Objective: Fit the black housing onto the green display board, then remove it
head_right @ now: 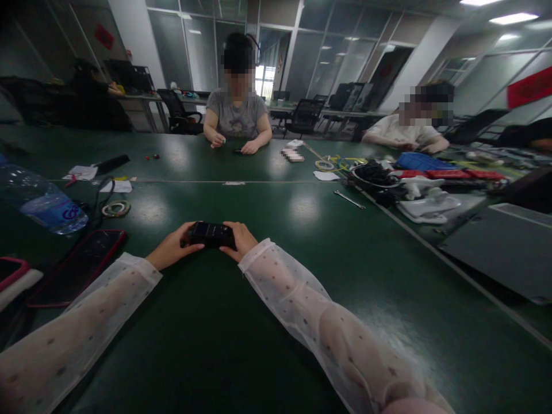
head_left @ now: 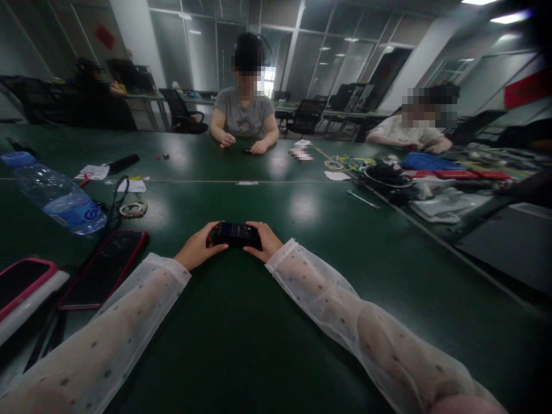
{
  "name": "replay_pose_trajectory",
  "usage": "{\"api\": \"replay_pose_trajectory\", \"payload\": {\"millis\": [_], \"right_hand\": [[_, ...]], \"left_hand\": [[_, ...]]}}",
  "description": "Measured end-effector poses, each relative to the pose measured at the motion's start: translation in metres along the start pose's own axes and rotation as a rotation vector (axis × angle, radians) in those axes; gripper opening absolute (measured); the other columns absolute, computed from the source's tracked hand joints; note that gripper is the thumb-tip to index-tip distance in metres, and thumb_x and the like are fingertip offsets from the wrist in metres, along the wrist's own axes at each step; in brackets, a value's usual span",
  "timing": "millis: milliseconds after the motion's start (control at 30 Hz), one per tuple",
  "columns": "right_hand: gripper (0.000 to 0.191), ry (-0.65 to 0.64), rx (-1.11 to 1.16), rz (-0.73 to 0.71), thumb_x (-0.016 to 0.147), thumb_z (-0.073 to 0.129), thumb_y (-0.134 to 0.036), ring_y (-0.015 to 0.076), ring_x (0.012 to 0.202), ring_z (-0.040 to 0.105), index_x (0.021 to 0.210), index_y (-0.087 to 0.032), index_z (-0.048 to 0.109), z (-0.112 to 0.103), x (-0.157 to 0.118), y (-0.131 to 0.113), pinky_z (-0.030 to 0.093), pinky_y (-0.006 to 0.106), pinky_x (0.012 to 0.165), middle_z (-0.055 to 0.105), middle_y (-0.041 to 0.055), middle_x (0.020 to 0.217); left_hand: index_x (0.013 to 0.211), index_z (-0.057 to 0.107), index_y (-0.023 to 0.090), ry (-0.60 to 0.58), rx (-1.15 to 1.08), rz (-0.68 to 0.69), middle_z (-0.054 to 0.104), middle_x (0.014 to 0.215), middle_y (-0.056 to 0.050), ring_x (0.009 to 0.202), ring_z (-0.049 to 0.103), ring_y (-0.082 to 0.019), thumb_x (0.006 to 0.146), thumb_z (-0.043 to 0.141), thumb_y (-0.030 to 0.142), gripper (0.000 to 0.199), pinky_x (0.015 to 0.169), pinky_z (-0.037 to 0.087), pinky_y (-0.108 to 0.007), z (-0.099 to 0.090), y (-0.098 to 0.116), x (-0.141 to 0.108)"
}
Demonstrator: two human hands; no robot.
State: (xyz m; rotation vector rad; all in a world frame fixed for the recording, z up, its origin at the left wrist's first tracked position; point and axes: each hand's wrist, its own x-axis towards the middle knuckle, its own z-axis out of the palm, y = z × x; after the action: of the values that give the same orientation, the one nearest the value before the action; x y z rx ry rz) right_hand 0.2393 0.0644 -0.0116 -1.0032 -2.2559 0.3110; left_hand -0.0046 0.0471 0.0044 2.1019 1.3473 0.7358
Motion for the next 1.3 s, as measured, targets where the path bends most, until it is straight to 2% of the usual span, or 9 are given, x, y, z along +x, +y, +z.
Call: {"api": "replay_pose_trajectory", "payload": {"millis": [100,333,1300], "right_hand": [[0.067,0.003,0.001,-0.005,0.07,0.071,-0.024,0.0259,0.107,0.051,0.126,-0.015,0.037,0.0004,0.0001,0.0006,0.045,0.045,0.094,0.053,0.014,0.114],[0.067,-0.006,-0.006,0.01,0.07,0.071,-0.025,0.0261,0.106,0.052,0.127,-0.019,0.036,-0.0007,0.0003,-0.0004,0.045,0.047,0.092,0.052,0.012,0.115],[0.069,-0.008,0.01,0.016,0.069,0.072,-0.025,0.0262,0.108,0.052,0.128,-0.021,0.037,0.0008,0.0004,0.002,0.045,0.048,0.093,0.053,0.0116,0.118]], "left_hand": [[0.13,0.038,0.018,-0.003,0.002,-0.001,0.056,0.076,-0.002,0.061,0.053,-0.016,0.077,0.063,0.047,0.065,0.056,0.04,-0.028,-0.0005,0.0008,0.0003],[0.129,0.038,0.018,0.003,0.004,-0.007,0.055,0.073,-0.001,0.061,0.053,-0.017,0.077,0.063,0.047,0.064,0.056,0.04,-0.028,-0.0002,-0.0003,0.0008],[0.129,0.039,0.019,0.005,0.011,-0.01,0.055,0.072,-0.001,0.06,0.053,-0.017,0.077,0.062,0.047,0.063,0.054,0.039,-0.027,0.0,0.0011,0.0004]]}}
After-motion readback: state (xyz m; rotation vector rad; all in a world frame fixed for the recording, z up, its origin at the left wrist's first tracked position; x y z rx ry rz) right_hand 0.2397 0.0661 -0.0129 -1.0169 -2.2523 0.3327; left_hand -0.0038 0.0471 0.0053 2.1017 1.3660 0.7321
